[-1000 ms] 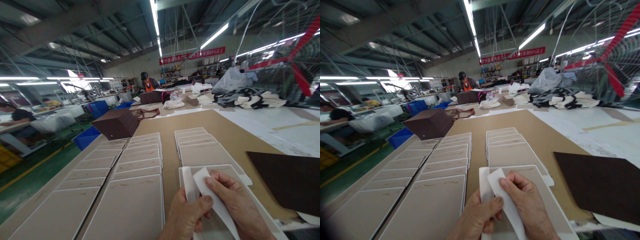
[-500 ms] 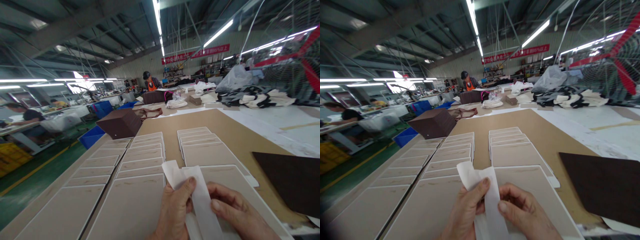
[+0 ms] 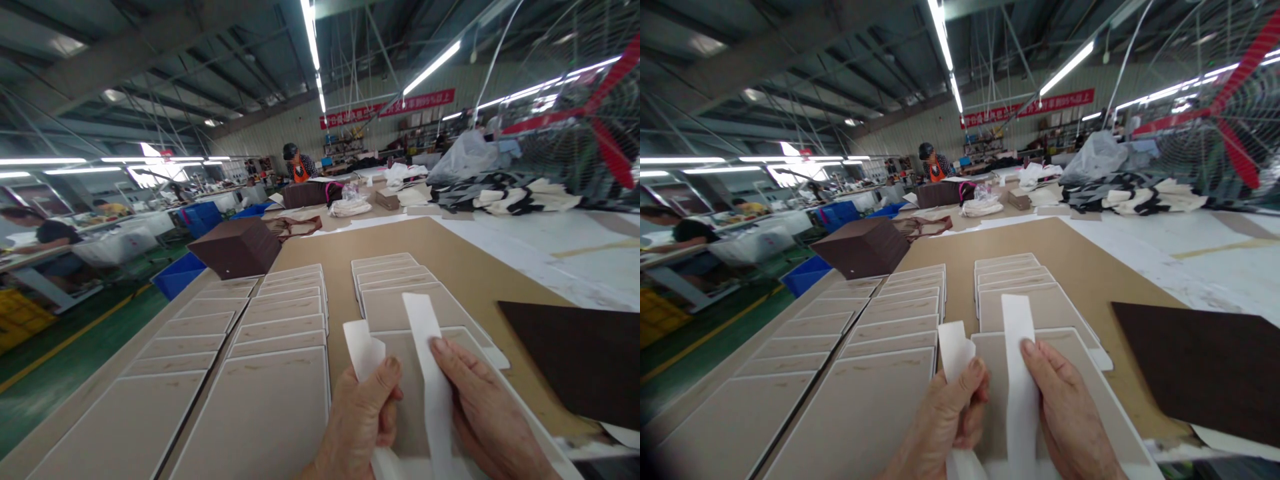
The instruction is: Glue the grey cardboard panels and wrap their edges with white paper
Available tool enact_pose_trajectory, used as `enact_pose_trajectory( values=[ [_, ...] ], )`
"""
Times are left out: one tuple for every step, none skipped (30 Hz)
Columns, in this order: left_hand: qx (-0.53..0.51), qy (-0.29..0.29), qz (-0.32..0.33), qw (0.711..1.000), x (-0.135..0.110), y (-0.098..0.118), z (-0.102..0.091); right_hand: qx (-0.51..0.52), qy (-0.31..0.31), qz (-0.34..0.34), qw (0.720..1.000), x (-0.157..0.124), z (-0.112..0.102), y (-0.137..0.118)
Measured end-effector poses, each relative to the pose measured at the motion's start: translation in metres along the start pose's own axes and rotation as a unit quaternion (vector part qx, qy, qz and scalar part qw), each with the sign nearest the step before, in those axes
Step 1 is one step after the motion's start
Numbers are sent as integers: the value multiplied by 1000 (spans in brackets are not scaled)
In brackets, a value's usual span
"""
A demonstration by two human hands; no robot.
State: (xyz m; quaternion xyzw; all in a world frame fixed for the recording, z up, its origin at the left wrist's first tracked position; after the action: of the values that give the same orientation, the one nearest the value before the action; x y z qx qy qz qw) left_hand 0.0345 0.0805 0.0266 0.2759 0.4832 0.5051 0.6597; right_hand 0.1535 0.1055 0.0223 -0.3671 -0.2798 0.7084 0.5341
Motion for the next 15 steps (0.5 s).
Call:
enact_pose_trajectory(
  values=[
    [22,-31,-5,999,-1,-2,6,-2,16,-4,1000,2,-3,-3],
    [45,-54,-9,997,-3,-4,11,-5,25,-7,1000,3,-4,-5],
    [68,-68,-16,995,-5,-7,15,-8,27,-10,1000,4,-4,-7],
    [87,-75,-27,993,-6,-11,17,-15,27,-12,999,4,-2,-8],
    [102,-77,-38,991,-8,-15,19,-22,27,-14,999,4,-1,-9],
    [111,-74,-47,990,-9,-17,20,-30,27,-14,999,4,1,-9],
    [114,-69,-51,990,-10,-18,20,-37,26,-11,999,4,4,-8],
    [104,-65,-49,991,-11,-16,22,-42,24,-9,999,5,6,-7],
    [82,-65,-44,994,-12,-13,23,-46,21,-17,999,5,7,-9],
    [50,-64,-35,996,-12,-6,24,-52,18,-36,998,6,8,-13],
    [14,-61,-26,998,-12,1,24,-60,22,-66,996,6,7,-20],
    [-21,-56,-20,998,-11,10,23,-70,35,-103,992,4,4,-30],
    [-53,-48,-16,997,-10,19,20,-79,50,-138,986,1,1,-39],
    [-80,-38,-13,996,-8,28,16,-88,54,-162,981,-2,0,-47],
    [-100,-31,-14,994,-6,36,12,-99,43,-172,979,-7,2,-52]
  ],
)
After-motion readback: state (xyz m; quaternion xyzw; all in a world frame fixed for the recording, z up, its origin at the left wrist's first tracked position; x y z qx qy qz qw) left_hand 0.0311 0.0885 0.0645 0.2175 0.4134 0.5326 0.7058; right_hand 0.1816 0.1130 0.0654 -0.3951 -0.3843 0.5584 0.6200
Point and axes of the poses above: each hand's wrist, its own x-axis towards the middle knuckle, its own z-axis out of the palm, y = z × x, the point moved 10 cm from there along x, towards the middle knuckle, and after that the axes turned 1 degree about -x, right-handed, at the moved point
